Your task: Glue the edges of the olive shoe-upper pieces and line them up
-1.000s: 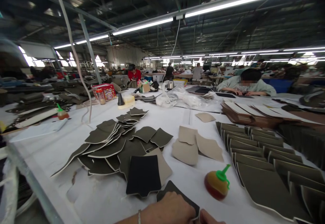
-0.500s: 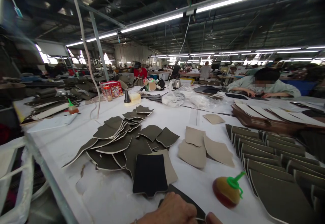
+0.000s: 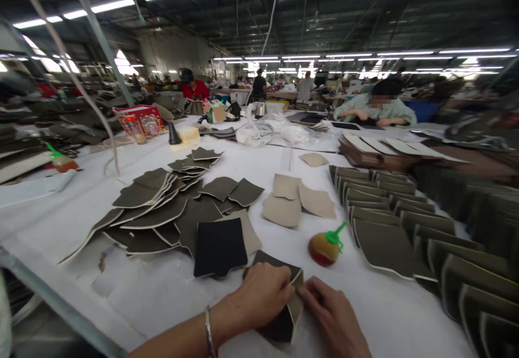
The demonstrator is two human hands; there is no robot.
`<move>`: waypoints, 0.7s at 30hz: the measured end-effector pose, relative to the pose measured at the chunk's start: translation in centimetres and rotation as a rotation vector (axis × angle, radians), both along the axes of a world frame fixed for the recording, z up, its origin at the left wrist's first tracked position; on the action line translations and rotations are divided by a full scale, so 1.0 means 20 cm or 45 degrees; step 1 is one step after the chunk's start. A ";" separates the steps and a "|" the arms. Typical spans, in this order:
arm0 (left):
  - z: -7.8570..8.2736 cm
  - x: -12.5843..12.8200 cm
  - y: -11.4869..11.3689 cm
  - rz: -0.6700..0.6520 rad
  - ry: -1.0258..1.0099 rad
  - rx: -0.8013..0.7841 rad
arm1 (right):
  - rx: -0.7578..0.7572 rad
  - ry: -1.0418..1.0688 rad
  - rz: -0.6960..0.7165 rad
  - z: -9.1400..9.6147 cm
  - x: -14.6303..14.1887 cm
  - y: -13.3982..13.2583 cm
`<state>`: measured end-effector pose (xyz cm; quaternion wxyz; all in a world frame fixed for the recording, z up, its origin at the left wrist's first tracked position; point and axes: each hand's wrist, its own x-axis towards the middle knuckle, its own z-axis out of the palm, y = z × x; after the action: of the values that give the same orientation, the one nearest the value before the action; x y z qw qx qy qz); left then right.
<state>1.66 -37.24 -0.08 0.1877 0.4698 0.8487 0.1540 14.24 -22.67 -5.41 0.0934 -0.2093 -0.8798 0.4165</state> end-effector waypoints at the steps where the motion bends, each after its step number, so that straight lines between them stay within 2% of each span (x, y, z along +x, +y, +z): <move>1: -0.02 0.00 0.02 0.006 -0.022 -0.008 | -0.020 0.007 -0.043 0.01 0.02 -0.01; 4: -0.06 0.02 0.06 0.004 -0.064 0.009 | 0.026 0.136 -0.142 0.02 0.10 -0.06; 7: -0.07 0.02 0.06 0.003 -0.069 0.009 | 0.220 0.279 0.020 -0.01 0.17 -0.15; 9: -0.06 0.02 0.06 0.019 -0.065 -0.016 | 0.349 0.291 0.152 -0.03 0.19 -0.20; 11: -0.05 0.03 0.06 0.038 -0.063 -0.037 | 0.449 0.293 0.210 -0.04 0.21 -0.22; 16: -0.03 0.10 0.05 0.090 -0.035 -0.122 | 0.774 0.365 0.315 -0.09 0.23 -0.18; 21: -0.03 0.12 0.01 0.084 -0.024 -0.231 | 1.110 0.516 0.222 -0.18 0.20 -0.16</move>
<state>4.10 -36.95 -0.62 0.2322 0.4213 0.8724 0.0870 18.28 -25.92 -8.94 0.3066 0.0089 -0.9506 0.0478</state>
